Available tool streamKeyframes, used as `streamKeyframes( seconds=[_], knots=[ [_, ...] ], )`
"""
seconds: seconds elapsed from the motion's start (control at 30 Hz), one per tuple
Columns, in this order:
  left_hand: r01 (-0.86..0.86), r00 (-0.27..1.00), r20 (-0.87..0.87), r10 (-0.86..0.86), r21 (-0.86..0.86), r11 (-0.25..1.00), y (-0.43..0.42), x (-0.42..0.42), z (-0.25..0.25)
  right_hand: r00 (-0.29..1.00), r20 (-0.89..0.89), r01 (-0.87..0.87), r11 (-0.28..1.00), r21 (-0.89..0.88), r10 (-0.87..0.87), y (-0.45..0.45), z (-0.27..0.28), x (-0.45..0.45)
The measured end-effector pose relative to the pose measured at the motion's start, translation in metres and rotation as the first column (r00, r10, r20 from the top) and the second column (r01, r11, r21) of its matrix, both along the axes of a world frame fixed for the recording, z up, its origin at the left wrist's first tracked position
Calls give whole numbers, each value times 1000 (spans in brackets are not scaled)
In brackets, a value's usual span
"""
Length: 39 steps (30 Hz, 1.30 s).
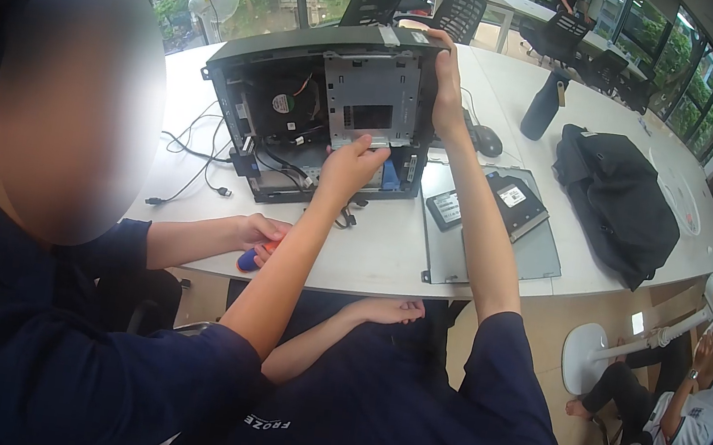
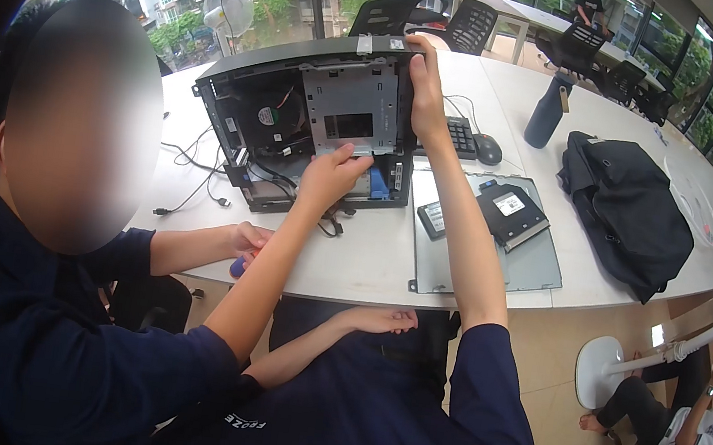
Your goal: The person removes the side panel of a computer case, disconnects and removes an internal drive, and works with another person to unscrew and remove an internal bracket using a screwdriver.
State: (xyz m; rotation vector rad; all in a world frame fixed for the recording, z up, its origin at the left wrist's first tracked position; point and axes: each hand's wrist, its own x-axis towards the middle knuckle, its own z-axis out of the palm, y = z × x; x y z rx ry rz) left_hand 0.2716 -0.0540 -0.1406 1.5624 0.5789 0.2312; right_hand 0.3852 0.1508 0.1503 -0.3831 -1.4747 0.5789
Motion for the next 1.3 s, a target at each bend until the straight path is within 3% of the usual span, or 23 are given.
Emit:
streamKeyframes(
  seconds=[0.43, 0.7, 0.73, 0.8, 0.83, 0.9, 1.0, 1.1, 1.23, 1.3],
  knots=[
    [16, 999, -51, -13, 41, 999, -2, 1, 7, 1000, -8, -29, 999, 13, 29, -17, 5, 0],
    [12, 999, -51, -13, -20, 1000, 2, 0, -11, 996, -36, -76, 997, 17, 77, -27, 4, 1],
    [-59, 996, -64, 62, 53, 997, 37, -12, -3, 994, -44, -98, 995, 0, 98, -27, 4, 1],
    [-345, 898, -140, 418, 367, 864, 136, -50, 81, 992, -52, -118, 993, -14, 118, -28, 5, 1],
    [-405, 811, -190, 554, 500, 765, 166, -64, 102, 995, -43, -87, 996, 11, 88, -29, 5, 1],
    [-379, 703, -308, 641, 601, 704, 190, -72, 118, 998, -35, -55, 998, 37, 57, -30, 5, 2],
    [-242, 650, -470, 597, 617, 749, 196, -66, 112, 995, -40, -86, 995, 50, 88, -37, 6, 3],
    [-193, 651, -498, 573, 622, 759, 200, -66, 105, 998, 3, -61, 998, -19, 61, -42, 1, 4],
    [-338, 780, -278, 561, 568, 751, 180, -71, 120, 998, -8, -56, 998, 26, 56, -35, -1, 4],
    [-265, 929, -156, 336, 356, 896, 126, -54, 107, 998, -27, -54, 998, 42, 56, -33, -2, 4]
  ],
)
